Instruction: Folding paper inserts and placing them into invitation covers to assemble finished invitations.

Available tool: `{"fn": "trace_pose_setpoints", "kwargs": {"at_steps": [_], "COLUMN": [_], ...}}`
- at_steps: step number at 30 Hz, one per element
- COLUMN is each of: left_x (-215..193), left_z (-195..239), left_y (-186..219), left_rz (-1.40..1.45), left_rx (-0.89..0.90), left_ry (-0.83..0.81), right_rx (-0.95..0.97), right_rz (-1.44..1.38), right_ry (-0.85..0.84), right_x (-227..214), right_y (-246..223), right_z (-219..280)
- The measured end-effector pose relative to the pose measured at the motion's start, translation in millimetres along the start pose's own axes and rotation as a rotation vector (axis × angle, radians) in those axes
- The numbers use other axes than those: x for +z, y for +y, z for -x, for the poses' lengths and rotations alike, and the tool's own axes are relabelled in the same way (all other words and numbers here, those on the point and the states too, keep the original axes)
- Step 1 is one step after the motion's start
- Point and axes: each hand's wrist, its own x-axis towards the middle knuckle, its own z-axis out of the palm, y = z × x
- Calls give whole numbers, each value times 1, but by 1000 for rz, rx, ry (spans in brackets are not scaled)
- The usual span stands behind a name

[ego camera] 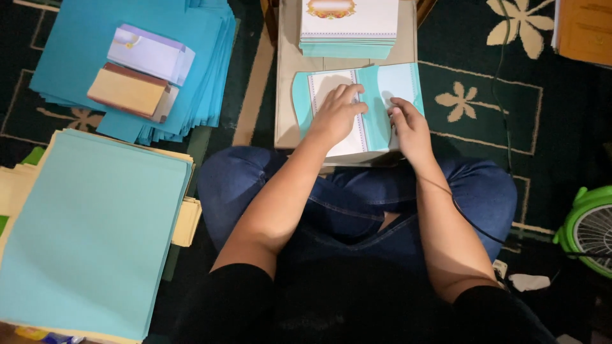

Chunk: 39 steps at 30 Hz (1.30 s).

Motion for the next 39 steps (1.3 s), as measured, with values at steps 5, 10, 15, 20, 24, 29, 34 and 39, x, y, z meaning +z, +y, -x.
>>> {"fn": "trace_pose_setpoints", "kwargs": {"at_steps": [5, 10, 15, 20, 24, 29, 34, 39], "left_x": [-6, -9, -1, -4, 0, 1, 2, -9], "left_z": [-1, -2, -1, 3, 3, 4, 7, 4], "left_y": [6, 10, 6, 13, 7, 4, 7, 18], "left_rz": [-71, -39, -35, -69, -63, -49, -61, -72], "left_rx": [-87, -166, -182, 5, 15, 107, 87, -9], "left_ry": [-16, 62, 79, 192, 239, 363, 339, 199], "right_rx": [-146, 33, 180, 308, 51, -81, -3, 47], "right_rz": [306, 195, 51, -785, -214, -143, -309, 97], "right_ry": [142, -66, -252, -79, 68, 24, -222, -196], "right_x": [-5, 20, 25, 29, 13, 7, 24, 29], "right_y": [-20, -67, -87, -52, -24, 2, -50, -39], "right_z": [13, 32, 40, 32, 17, 7, 20, 11]}}
